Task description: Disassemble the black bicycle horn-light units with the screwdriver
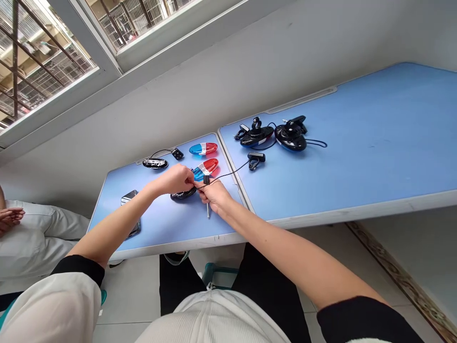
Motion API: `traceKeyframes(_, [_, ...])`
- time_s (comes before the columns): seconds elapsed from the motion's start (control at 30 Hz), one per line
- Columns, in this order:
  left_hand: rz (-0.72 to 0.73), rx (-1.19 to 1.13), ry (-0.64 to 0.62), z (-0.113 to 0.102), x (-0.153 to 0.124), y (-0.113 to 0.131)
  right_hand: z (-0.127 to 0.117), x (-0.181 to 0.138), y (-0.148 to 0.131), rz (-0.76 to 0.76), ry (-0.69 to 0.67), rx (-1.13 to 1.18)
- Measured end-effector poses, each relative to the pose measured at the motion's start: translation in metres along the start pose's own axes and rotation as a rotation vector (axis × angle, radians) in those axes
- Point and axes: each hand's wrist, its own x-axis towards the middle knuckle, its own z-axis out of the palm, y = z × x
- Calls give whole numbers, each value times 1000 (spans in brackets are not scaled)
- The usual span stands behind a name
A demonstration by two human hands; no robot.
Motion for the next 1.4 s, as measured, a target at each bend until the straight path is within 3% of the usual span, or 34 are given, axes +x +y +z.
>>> traceKeyframes(0.13, [-79, -166, 61, -5, 2, -14, 0, -1, 0, 6, 1, 19])
traceKeyframes(0.27, [-237, -173, 312, -2, 24, -37, 1, -3, -1, 11, 9, 21])
traceKeyframes(0.43, [-321, -192, 300, 24, 57, -52, 1, -4, 0, 7, 17, 20])
traceKeyframes(0.57, [-325, -230, 306, 30, 63, -52, -1, -4, 1, 10, 18, 17])
traceKeyframes(0.7, [-333, -291, 387, 22, 37, -53, -3, -3, 3, 12, 27, 5])
traceKeyframes(0.77, [-388, -412, 518, 25, 12, -53, -3, -3, 4, 8, 29, -2])
traceKeyframes(0.87, [-615, -718, 597, 43, -30, -49, -4, -3, 6, 1, 23, -17])
traceKeyframes(0.9, [-713, -892, 586, 52, -42, -46, -4, -3, 6, -3, 21, -22])
traceKeyframes(0.97, [-771, -1017, 542, 69, -60, -41, -5, -3, 7, -13, 19, -31])
traceKeyframes(1.1, [-802, -1260, 557, 87, -71, -29, -4, -4, 7, -28, 18, -54])
traceKeyframes(1.27, [-785, -1571, 636, 81, -73, -18, -4, -10, 6, -13, 13, -100])
traceKeyframes(1.4, [-794, -1741, 613, 80, -79, -12, -8, -10, 8, -41, 5, -118])
